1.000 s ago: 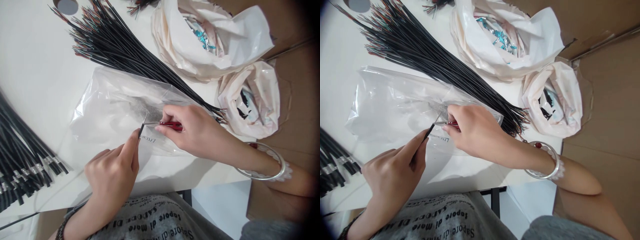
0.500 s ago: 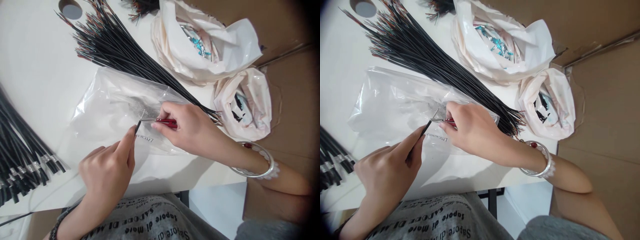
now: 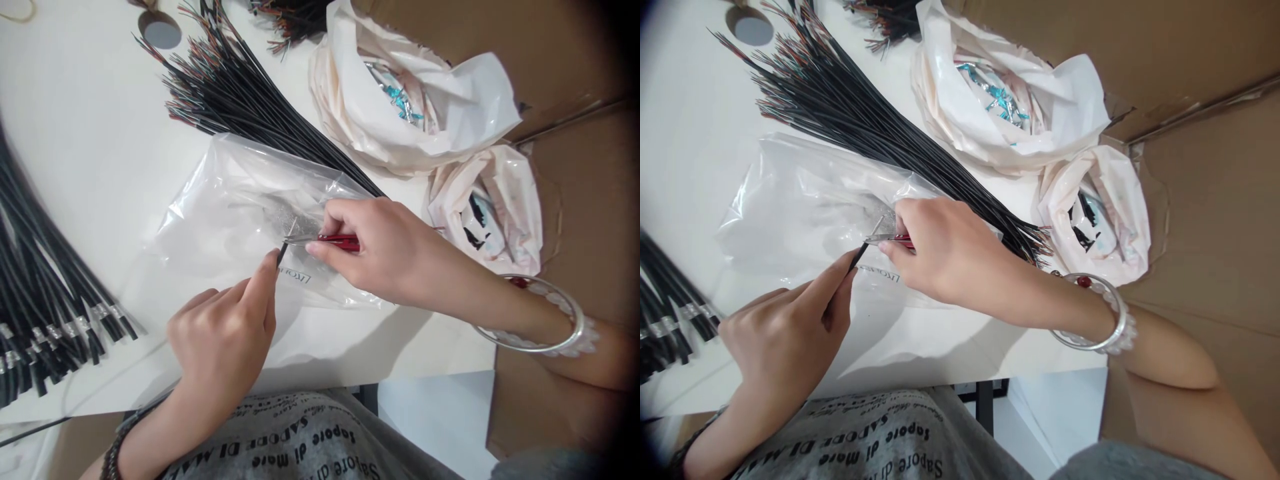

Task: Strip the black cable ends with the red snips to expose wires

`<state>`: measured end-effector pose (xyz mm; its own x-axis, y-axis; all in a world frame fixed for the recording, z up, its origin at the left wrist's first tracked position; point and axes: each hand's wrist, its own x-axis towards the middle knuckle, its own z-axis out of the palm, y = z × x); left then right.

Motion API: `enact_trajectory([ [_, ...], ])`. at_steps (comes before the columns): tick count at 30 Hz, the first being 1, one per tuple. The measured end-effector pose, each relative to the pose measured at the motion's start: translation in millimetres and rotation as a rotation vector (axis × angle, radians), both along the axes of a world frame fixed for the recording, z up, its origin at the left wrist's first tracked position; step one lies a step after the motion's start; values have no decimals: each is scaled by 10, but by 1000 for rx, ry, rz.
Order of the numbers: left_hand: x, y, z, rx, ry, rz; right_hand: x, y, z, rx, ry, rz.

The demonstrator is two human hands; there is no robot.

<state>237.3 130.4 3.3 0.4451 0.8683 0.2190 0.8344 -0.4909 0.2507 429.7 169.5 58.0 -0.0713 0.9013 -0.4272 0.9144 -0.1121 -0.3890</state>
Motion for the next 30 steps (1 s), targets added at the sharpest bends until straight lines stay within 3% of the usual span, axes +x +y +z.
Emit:
enact_trajectory([
  [10, 19, 3, -13, 98, -2, -42, -5, 27, 40, -14, -62, 51],
  [18, 17, 53, -14, -2, -79, 28, 5, -35, 54, 105, -96, 18],
  [20, -19, 74, 11, -201, -212, 80, 13, -124, 62, 204, -72, -25],
  [25, -91, 89, 131, -965, -676, 166, -7, -390, -63, 451, 226, -143],
  [30, -151, 39, 164, -1480, -1153, 282, -125, -536, -275, 519, 441, -200],
])
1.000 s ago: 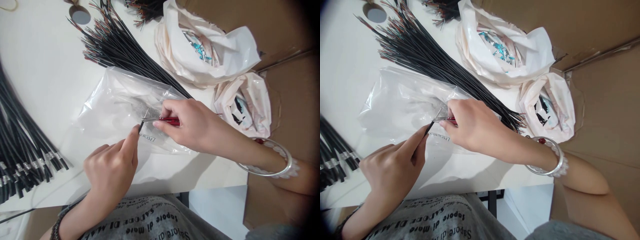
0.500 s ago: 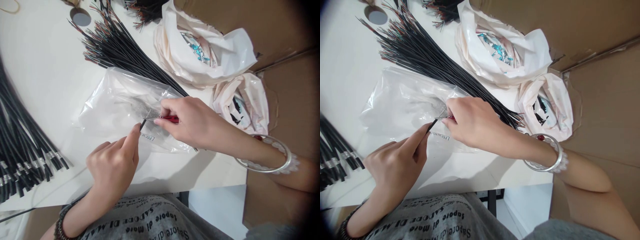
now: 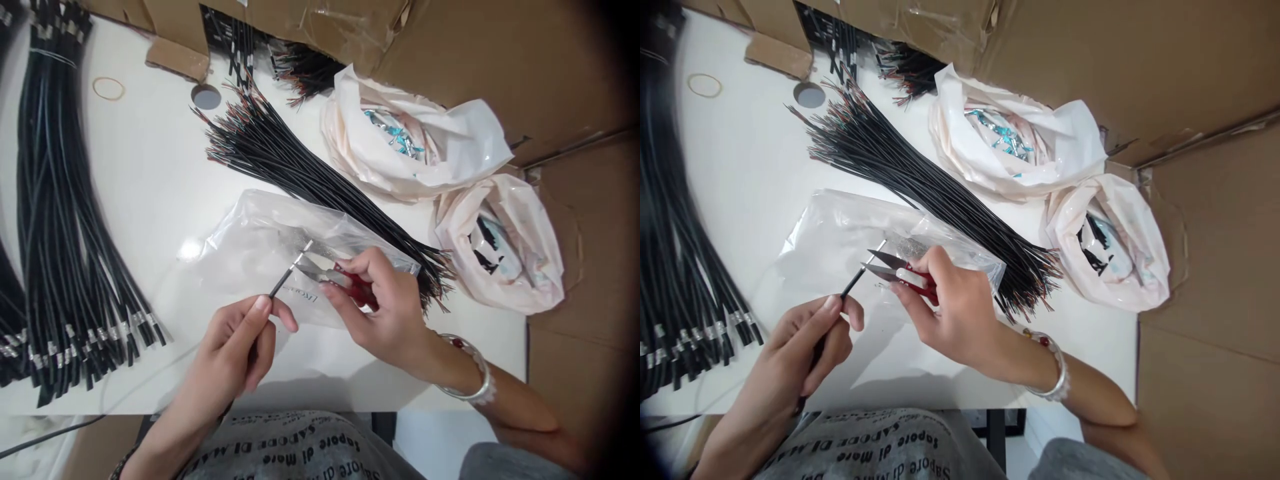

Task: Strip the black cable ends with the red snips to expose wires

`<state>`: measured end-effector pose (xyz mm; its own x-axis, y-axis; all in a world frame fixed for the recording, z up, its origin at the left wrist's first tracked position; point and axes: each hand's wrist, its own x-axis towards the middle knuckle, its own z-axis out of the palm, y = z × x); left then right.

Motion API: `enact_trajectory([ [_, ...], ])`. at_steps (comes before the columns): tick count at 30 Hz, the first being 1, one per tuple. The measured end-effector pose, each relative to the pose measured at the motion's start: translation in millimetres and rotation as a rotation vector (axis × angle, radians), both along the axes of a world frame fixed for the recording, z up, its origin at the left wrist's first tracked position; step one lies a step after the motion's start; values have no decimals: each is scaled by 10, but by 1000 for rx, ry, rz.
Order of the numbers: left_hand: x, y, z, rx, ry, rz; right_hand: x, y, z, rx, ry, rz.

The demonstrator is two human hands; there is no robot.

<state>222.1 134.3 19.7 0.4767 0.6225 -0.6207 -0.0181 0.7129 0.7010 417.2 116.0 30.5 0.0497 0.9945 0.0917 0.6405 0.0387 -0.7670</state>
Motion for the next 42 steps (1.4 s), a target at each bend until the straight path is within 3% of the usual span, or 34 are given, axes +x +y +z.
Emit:
enact_trajectory([
  [4, -47, -6, -4, -307, -410, 152, -82, -59, -83, 52, 52, -10],
  [7, -76, 8, -24, -387, -605, 184, -134, -80, -95, 42, 138, -24],
  [12, -154, 19, -186, -306, -695, -63, -273, 8, 5, -113, 592, -166],
  [16, -199, 5, -324, -197, -649, -295, -416, 91, 154, -184, 825, -168],
  [19, -219, 16, -352, -144, -608, -355, -511, 81, 226, -209, 865, -132],
  [23, -274, 51, -286, -40, -497, -354, -594, 42, 268, -200, 981, -65],
  [26, -323, 8, -162, 212, -256, -222, -616, 35, 301, -182, 1014, -76],
  [30, -323, -156, 44, 791, 261, 53, -637, 27, 331, -99, 913, -131],
  [33, -274, -247, 116, 1185, 548, 68, -684, 21, 328, -67, 955, -139],
  [35, -235, -261, 95, 1362, 653, 36, -724, 31, 324, -43, 970, -146],
  [39, -177, -227, -23, 1446, 697, 53, -751, 60, 307, -22, 931, -139],
  [42, -158, -208, -79, 1347, 615, 111, -682, 32, 248, 2, 876, -92],
])
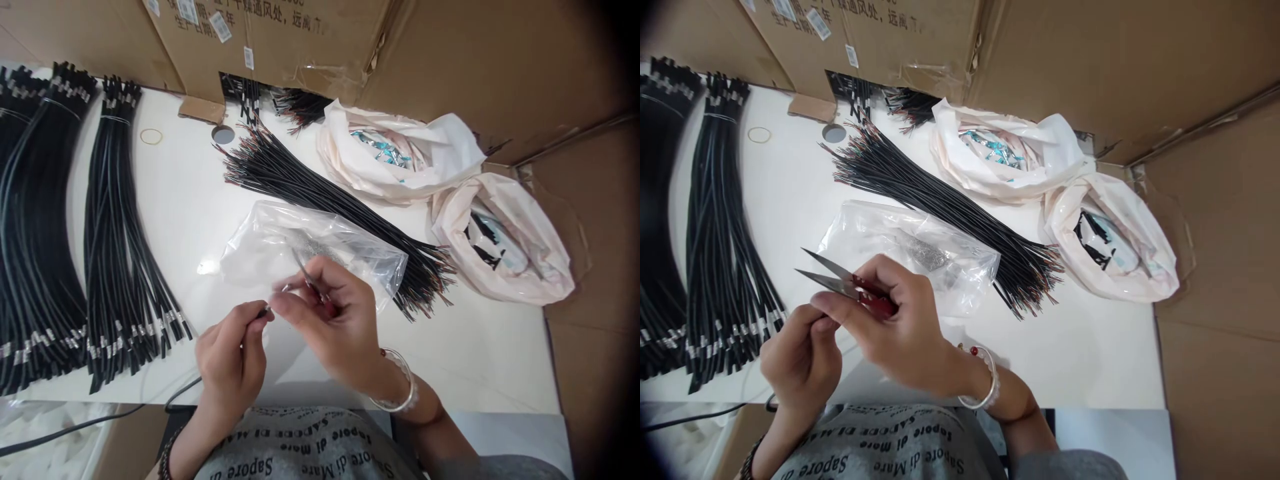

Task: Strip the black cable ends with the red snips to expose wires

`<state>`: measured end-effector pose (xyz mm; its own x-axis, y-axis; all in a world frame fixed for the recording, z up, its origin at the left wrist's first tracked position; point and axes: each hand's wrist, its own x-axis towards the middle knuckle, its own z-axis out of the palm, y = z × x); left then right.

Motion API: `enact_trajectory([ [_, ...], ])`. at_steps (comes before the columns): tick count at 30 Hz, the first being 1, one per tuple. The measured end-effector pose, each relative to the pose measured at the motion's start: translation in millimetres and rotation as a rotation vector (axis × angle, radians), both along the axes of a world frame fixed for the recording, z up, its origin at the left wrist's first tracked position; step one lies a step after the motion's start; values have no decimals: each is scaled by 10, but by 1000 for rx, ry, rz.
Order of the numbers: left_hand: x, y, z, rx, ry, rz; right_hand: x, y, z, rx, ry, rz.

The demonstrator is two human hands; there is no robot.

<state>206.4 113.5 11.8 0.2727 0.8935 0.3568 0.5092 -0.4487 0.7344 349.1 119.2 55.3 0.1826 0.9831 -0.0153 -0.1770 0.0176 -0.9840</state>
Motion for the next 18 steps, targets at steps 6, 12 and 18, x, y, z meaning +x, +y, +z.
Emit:
enact_trajectory([
  [6, 26, -26, -23, -243, -199, -50, 260, -159, -180, 436, -682, -79],
  [12, 39, -29, -33, -383, -305, -91, 349, -245, -202, 582, -1285, -101],
  [18, 29, -27, -28, -374, -331, -98, 312, -261, -212, 608, -1331, -137],
])
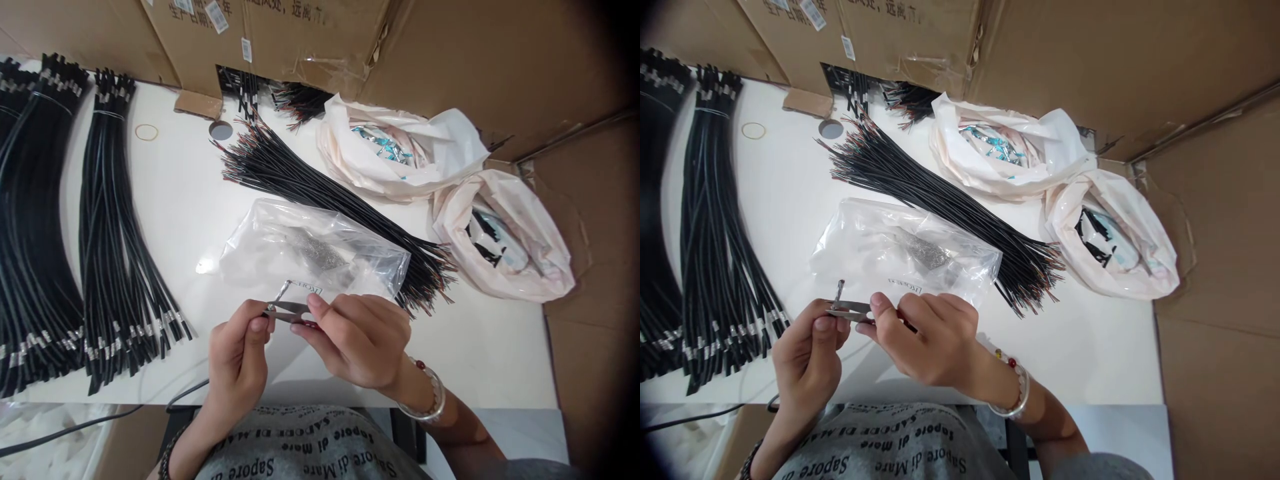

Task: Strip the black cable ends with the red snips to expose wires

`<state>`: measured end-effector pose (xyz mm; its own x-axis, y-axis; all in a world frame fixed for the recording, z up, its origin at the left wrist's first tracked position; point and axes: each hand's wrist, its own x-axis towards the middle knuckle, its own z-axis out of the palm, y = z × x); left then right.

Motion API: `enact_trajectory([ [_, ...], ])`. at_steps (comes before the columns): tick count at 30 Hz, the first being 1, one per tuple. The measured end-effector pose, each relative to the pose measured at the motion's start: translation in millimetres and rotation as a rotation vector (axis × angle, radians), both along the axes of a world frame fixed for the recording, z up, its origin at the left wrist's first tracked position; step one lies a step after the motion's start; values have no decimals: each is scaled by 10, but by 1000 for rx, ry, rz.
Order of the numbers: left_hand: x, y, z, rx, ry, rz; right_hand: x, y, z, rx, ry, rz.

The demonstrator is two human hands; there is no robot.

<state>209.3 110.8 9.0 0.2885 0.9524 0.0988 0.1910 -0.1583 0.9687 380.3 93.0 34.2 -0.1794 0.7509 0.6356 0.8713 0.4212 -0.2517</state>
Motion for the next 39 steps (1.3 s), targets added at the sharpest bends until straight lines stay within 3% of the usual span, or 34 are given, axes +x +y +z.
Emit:
enact_trajectory([
  [12, -64, 23, -58, 106, 21, -32, -7, -20, 28, 29, -44, 2],
  [29, -74, -6, -95, 348, 235, 98, -1, -54, 89, 26, -93, 3],
  [35, 18, 30, -92, 351, 327, 115, -44, -52, -4, -94, 52, -69],
  [39, 101, 91, -127, 320, 420, 121, -51, -11, -104, -262, 239, -97],
])
